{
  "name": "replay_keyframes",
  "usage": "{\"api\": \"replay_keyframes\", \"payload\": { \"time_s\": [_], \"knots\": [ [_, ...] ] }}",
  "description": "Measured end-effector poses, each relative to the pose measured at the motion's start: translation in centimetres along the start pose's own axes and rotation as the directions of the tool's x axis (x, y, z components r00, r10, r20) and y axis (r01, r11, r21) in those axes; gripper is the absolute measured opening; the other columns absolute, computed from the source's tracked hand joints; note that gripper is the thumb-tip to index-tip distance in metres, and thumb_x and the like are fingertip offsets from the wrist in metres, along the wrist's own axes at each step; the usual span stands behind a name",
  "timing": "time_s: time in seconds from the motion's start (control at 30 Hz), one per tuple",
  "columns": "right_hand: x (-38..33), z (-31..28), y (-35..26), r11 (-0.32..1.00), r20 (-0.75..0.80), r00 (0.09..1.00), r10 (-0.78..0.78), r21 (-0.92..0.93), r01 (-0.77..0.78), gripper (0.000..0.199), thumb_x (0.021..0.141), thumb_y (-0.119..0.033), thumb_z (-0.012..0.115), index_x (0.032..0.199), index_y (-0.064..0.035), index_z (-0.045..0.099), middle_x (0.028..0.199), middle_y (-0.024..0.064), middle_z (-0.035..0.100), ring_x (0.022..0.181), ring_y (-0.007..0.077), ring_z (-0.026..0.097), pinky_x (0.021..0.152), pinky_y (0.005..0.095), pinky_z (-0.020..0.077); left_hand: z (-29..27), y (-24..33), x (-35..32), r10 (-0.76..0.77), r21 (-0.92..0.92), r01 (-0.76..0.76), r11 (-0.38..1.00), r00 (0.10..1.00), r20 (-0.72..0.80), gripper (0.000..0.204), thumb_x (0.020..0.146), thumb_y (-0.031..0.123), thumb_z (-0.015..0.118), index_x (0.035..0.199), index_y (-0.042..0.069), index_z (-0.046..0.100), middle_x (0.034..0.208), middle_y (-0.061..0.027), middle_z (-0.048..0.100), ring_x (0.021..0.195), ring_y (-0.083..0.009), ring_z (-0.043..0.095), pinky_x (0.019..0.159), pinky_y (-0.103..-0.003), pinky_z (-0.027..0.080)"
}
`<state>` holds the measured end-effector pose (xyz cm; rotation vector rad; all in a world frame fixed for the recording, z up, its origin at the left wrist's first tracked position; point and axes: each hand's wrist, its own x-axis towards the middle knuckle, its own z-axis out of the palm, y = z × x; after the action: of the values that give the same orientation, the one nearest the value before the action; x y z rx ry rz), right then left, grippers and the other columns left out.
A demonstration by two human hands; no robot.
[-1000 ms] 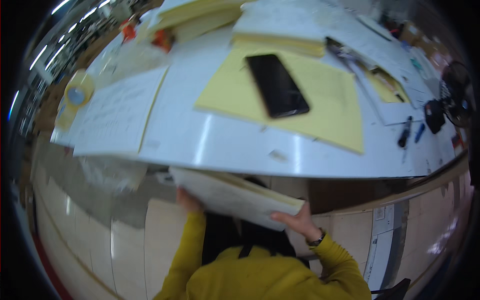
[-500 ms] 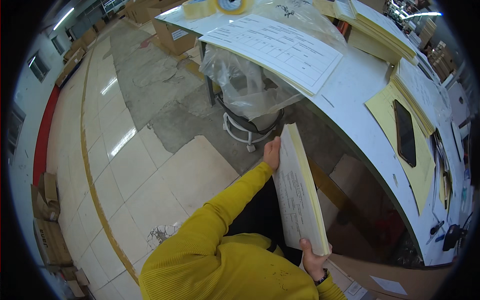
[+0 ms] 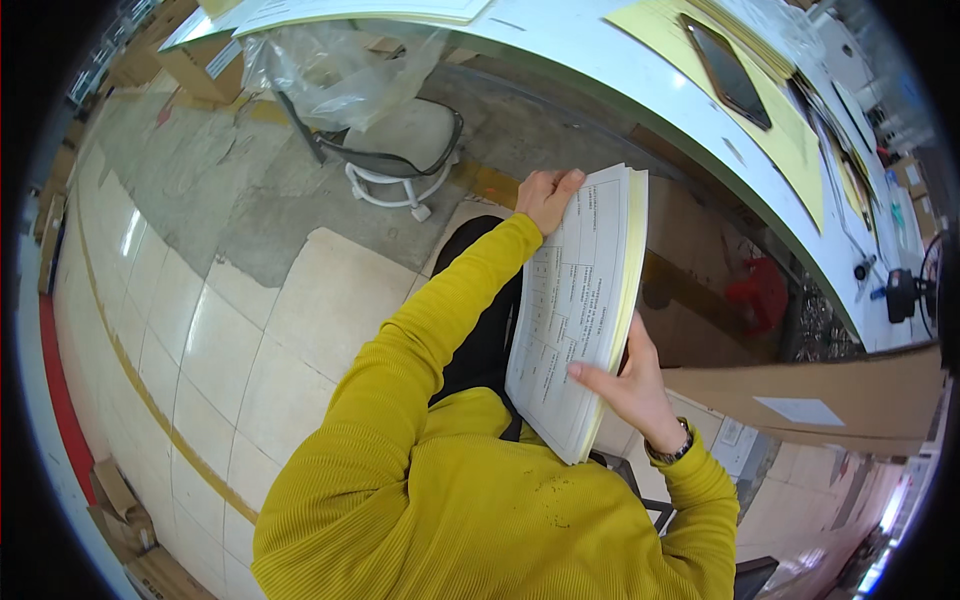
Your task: Organize and check a stack of documents on a desk.
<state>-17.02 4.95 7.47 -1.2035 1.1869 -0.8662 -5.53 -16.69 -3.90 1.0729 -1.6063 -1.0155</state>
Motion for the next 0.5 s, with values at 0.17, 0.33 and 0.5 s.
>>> {"api": "replay_keyframes", "payload": {
  "time_s": [0.17,0.33,0.5],
  "knots": [
    [-0.3,-0.5,0.4,0.984,-0.223,0.962,-0.156,-0.124,0.13,0.06,0.07,0.005,0.053,0.126,0.0035,0.032,0.113,0.0156,0.051,0.106,0.0202,0.05,0.091,0.033,0.0411,1.8,2.2,1.7,0.118,0.041,-0.121,0.992,0.991,0.063,0.063,0.087,0.057,0.04,0.089,0.0,0.067,0.075,-0.019,0.065,0.072,-0.0338,0.064,0.068,-0.039,0.049],
    [1.6,1.0,1.3,0.984,-0.224,0.963,-0.152,-0.121,0.127,0.058,0.071,0.004,0.053,0.125,0.0037,0.032,0.111,0.0163,0.052,0.105,0.0214,0.051,0.09,0.0325,0.0419,1.7,-0.1,2.1,0.262,0.197,-0.261,0.945,0.965,0.021,0.061,0.087,0.054,0.041,0.109,0.001,0.061,0.099,-0.0221,0.061,0.098,-0.0359,0.057,0.091,-0.041,0.04],
    [1.7,1.5,2.9,0.961,-0.293,0.949,-0.116,-0.275,0.032,0.054,0.071,0.003,0.051,0.122,0.0042,0.035,0.103,0.0157,0.057,0.094,0.0176,0.055,0.08,0.0302,0.0458,-0.2,1.9,-6.7,-0.129,-0.18,0.164,0.97,0.973,0.19,0.071,0.087,0.045,0.05,0.136,-0.003,0.03,0.135,-0.0255,0.035,0.127,-0.0372,0.035,0.105,-0.04,0.027]
  ]
}}
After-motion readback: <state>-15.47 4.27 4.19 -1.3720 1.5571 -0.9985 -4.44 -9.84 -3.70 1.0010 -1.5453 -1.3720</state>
